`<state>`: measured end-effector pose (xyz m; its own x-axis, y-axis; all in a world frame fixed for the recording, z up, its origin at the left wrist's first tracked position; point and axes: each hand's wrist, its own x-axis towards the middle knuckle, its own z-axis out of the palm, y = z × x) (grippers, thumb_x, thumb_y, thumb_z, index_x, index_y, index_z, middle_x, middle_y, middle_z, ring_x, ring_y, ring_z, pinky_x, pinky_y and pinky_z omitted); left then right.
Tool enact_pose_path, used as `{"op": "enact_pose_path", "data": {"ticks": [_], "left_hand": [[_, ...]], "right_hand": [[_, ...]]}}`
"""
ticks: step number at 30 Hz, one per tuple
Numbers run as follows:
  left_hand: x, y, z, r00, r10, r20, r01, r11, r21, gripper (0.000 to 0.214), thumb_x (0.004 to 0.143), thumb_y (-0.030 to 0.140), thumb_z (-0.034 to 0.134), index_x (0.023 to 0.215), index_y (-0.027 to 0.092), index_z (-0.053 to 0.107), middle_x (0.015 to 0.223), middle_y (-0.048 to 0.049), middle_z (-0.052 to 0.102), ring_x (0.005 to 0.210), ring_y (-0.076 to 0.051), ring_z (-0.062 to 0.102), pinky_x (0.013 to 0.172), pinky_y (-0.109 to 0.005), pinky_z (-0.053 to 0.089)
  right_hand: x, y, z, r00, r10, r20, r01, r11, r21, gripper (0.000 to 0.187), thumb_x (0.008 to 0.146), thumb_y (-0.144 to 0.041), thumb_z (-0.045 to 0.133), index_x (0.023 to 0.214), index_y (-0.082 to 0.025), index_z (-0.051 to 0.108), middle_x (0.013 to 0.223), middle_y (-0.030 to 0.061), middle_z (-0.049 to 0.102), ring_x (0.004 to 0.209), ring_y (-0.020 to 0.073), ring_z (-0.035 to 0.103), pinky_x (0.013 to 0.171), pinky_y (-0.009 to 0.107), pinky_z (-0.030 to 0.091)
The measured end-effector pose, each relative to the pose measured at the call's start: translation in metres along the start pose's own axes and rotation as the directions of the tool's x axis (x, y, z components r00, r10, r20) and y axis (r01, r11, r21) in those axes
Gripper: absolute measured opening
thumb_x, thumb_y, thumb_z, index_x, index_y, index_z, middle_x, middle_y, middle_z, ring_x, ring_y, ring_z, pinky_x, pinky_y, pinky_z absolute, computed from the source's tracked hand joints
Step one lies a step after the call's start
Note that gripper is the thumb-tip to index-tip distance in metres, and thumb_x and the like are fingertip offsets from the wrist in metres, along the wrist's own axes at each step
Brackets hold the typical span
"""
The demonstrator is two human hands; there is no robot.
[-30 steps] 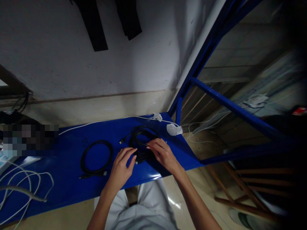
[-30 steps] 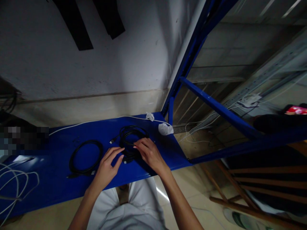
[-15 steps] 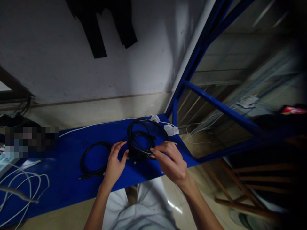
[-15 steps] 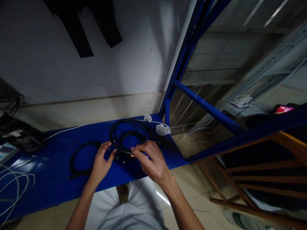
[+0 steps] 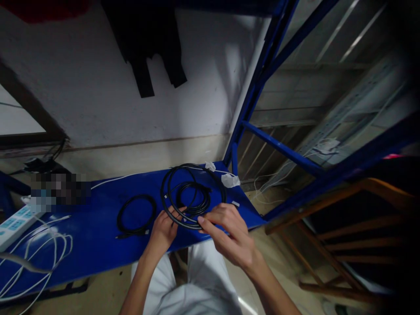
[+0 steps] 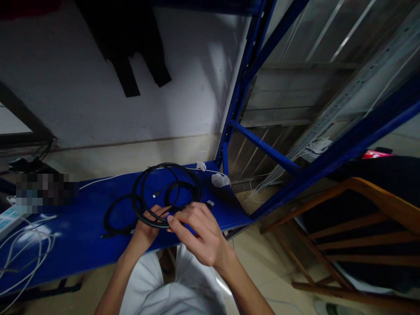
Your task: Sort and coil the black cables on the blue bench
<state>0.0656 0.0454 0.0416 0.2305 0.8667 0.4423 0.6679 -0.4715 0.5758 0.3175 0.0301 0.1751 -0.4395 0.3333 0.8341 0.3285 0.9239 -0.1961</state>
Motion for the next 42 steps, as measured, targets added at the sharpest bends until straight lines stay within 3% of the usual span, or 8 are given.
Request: {"op": "enact_pose_path", "data": {"ticks": [3, 9, 19, 24, 29, 36, 39, 42], "left_hand": [[-0.011, 0.021, -0.02, 0.997, 0.073, 0.017, -0.074, 0.997, 0.017, 0.042, 0.112, 0.018, 0.047, 0.144, 0.027, 0.072, 0.126, -0.0104, 0.079, 0.116, -0.025, 0.076, 0.102, -0.04, 0.062], [-0.049, 0.049, -0.047, 0.97, 0.223, -0.095, -0.205, 0.964, 0.169, 0.031, 0.108, 0.011, 0.053, 0.109, 0.025, 0.08, 0.107, -0.0073, 0.082, 0.1, -0.026, 0.079, 0.088, -0.038, 0.062], [-0.106, 0.076, -0.084, 0.947, 0.275, -0.165, -0.243, 0.951, 0.193, 0.052, 0.105, 0.006, 0.062, 0.15, 0.031, 0.069, 0.121, -0.0038, 0.083, 0.11, -0.022, 0.08, 0.1, -0.032, 0.063], [-0.113, 0.085, -0.083, 0.965, 0.166, -0.202, -0.15, 0.985, 0.09, 0.054, 0.106, 0.007, 0.061, 0.153, 0.032, 0.067, 0.125, -0.0033, 0.082, 0.11, -0.02, 0.081, 0.096, -0.027, 0.065], [-0.12, 0.09, -0.076, 0.965, 0.114, -0.234, -0.11, 0.993, 0.032, 0.05, 0.105, 0.008, 0.061, 0.148, 0.032, 0.071, 0.121, -0.0033, 0.083, 0.105, -0.02, 0.081, 0.093, -0.027, 0.066], [-0.117, 0.098, -0.062, 0.914, 0.033, -0.405, -0.012, 0.998, 0.054, 0.027, 0.099, 0.011, 0.074, 0.118, 0.029, 0.079, 0.11, -0.0054, 0.072, 0.104, -0.022, 0.071, 0.096, -0.034, 0.058], [-0.11, 0.095, -0.058, 0.83, -0.108, -0.547, 0.104, 0.994, -0.038, 0.048, 0.09, 0.022, 0.088, 0.135, 0.029, 0.07, 0.135, -0.0097, 0.065, 0.126, -0.028, 0.065, 0.107, -0.041, 0.056], [-0.103, 0.09, -0.057, 0.866, -0.229, -0.444, 0.161, 0.969, -0.185, 0.066, 0.095, 0.029, 0.084, 0.155, 0.032, 0.058, 0.155, -0.0125, 0.06, 0.143, -0.031, 0.06, 0.114, -0.045, 0.056]], "right_hand": [[0.0, -0.006, 0.008, 0.998, -0.044, 0.055, 0.043, 0.999, 0.023, 0.045, 0.108, -0.007, 0.058, 0.151, -0.022, 0.062, 0.109, 0.01, 0.081, 0.096, 0.0236, 0.073, 0.087, 0.046, 0.059], [-0.011, -0.015, 0.041, 0.976, -0.097, 0.194, 0.093, 0.995, 0.029, 0.023, 0.11, -0.01, 0.058, 0.131, -0.015, 0.067, 0.106, 0.0116, 0.079, 0.092, 0.0216, 0.069, 0.084, 0.041, 0.057], [-0.022, -0.053, 0.06, 0.979, 0.073, 0.192, -0.117, 0.967, 0.226, 0.011, 0.114, -0.022, 0.053, 0.119, -0.018, 0.062, 0.096, 0.0059, 0.074, 0.085, 0.0187, 0.068, 0.077, 0.032, 0.051], [-0.036, -0.054, 0.061, 0.951, 0.197, 0.239, -0.248, 0.946, 0.209, 0.025, 0.119, -0.039, 0.044, 0.114, -0.021, 0.061, 0.09, 0.0034, 0.071, 0.077, 0.0179, 0.066, 0.066, 0.031, 0.042], [-0.049, -0.056, 0.052, 0.905, 0.247, 0.345, -0.351, 0.892, 0.283, 0.042, 0.114, -0.059, 0.05, 0.121, -0.021, 0.064, 0.096, 0.0041, 0.074, 0.081, 0.0184, 0.068, 0.07, 0.03, 0.048], [-0.06, -0.057, 0.042, 0.888, 0.282, 0.362, -0.376, 0.899, 0.224, 0.028, 0.11, -0.049, 0.064, 0.117, -0.022, 0.068, 0.098, 0.0024, 0.076, 0.085, 0.0185, 0.073, 0.071, 0.029, 0.049], [-0.059, -0.056, 0.042, 0.91, 0.29, 0.296, -0.363, 0.902, 0.233, 0.022, 0.112, -0.043, 0.064, 0.112, -0.021, 0.067, 0.093, 0.0019, 0.074, 0.079, 0.0171, 0.071, 0.066, 0.029, 0.045], [-0.058, -0.055, 0.043, 0.931, 0.271, 0.244, -0.325, 0.921, 0.216, 0.021, 0.112, -0.041, 0.065, 0.109, -0.02, 0.066, 0.091, 0.0026, 0.074, 0.074, 0.0163, 0.068, 0.063, 0.03, 0.042]]}}
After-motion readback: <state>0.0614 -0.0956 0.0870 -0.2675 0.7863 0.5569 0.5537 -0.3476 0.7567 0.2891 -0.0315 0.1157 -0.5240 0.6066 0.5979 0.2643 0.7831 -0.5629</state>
